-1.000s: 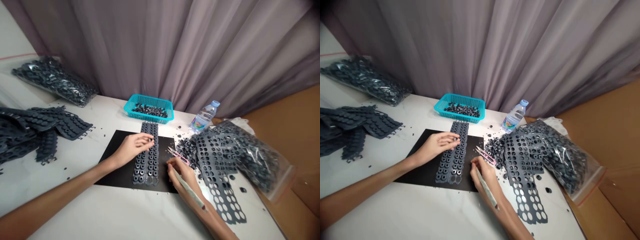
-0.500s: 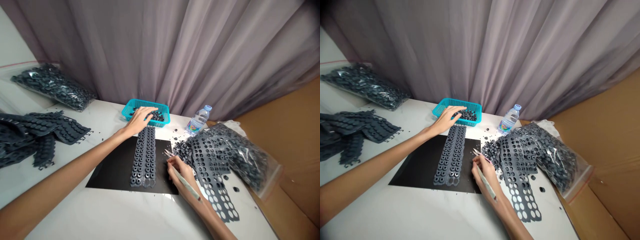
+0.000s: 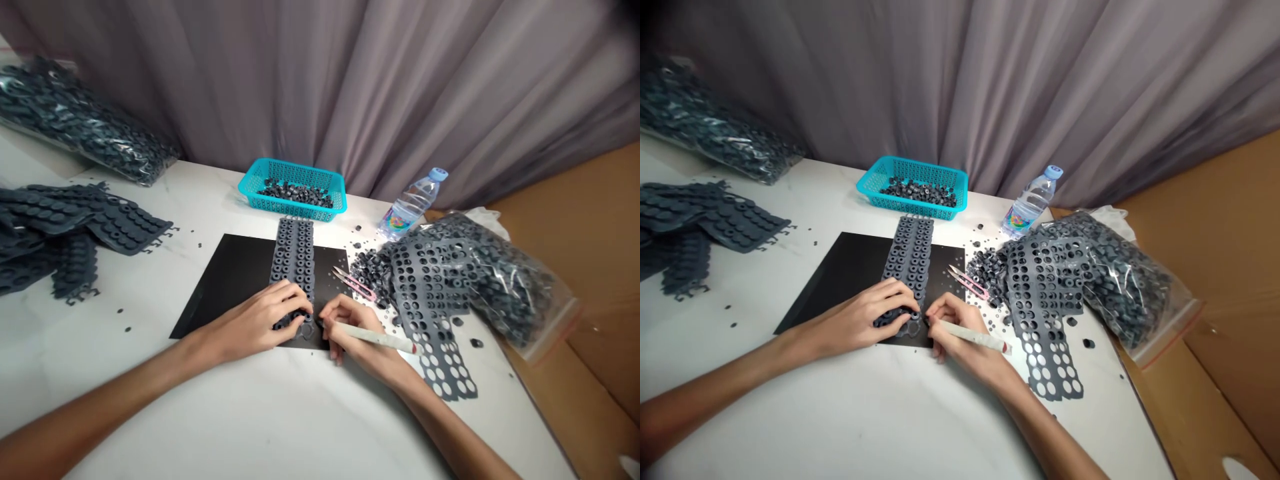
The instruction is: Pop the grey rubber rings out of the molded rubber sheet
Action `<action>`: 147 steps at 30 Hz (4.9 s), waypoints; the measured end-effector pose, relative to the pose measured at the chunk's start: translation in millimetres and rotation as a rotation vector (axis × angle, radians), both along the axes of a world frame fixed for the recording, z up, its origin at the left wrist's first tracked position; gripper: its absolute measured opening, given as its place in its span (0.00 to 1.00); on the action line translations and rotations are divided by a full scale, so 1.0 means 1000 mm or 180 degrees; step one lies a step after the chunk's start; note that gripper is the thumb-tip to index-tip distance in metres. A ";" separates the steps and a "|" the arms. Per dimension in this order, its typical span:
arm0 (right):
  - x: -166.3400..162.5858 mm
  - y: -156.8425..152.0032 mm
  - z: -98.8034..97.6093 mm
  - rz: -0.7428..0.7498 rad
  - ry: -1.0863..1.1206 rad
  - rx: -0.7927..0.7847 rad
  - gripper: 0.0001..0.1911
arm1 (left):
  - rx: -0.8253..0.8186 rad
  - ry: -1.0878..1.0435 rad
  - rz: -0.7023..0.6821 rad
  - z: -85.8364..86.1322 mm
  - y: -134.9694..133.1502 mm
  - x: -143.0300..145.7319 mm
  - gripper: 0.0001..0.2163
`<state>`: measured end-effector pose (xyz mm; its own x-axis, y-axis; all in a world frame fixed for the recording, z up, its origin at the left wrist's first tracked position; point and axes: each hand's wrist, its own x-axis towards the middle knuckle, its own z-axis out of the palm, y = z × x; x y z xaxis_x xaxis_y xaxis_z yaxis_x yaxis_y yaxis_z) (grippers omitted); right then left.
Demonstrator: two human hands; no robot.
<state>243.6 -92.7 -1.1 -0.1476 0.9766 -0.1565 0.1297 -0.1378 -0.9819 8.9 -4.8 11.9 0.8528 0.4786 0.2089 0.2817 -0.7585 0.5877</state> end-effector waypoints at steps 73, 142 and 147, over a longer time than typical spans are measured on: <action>0.003 0.014 -0.002 -0.0663 -0.0389 0.0486 0.11 | -0.4422 -0.1078 0.1123 0.018 -0.010 0.010 0.18; -0.022 -0.001 0.004 -0.0012 -0.0300 -0.0093 0.07 | 0.0994 0.0285 -0.0040 0.002 -0.005 -0.015 0.09; -0.023 -0.001 0.005 -0.0034 -0.0354 -0.0111 0.06 | 0.1040 0.0338 -0.0046 0.003 -0.006 -0.014 0.09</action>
<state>220.3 -93.6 3.5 -0.1171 0.9717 -0.2053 0.2358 -0.1736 -0.9562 -5.3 -10.6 14.5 0.8843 0.3886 0.2588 0.3161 -0.9062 0.2809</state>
